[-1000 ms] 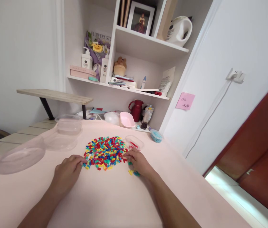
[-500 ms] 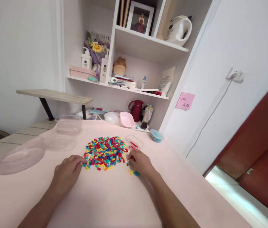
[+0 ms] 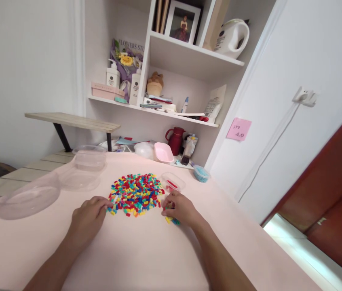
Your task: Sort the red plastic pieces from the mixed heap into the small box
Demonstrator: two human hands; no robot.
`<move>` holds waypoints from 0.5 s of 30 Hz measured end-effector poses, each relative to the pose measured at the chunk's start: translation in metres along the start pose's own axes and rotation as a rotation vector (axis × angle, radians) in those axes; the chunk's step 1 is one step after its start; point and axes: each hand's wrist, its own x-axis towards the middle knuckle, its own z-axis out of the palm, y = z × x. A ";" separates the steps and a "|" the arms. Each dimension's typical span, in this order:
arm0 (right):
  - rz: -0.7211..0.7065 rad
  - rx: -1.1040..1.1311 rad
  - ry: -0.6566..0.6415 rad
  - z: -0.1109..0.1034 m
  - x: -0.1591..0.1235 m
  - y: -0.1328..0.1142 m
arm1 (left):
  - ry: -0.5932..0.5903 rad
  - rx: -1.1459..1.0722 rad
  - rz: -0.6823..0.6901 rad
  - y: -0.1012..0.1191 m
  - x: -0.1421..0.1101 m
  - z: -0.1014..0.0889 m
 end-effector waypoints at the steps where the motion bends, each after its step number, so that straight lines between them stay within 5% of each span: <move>1: -0.014 0.004 -0.006 0.000 0.000 0.000 | 0.000 -0.001 -0.002 0.000 0.000 0.000; 7: -0.099 0.140 0.059 -0.002 -0.001 -0.010 | -0.015 0.007 -0.011 0.002 -0.001 -0.001; 12: -0.113 0.223 0.466 -0.009 0.008 -0.006 | -0.016 0.001 -0.016 0.002 -0.001 -0.001; 15: -0.052 0.190 0.600 -0.015 0.015 0.007 | -0.014 -0.003 -0.012 0.002 -0.001 -0.001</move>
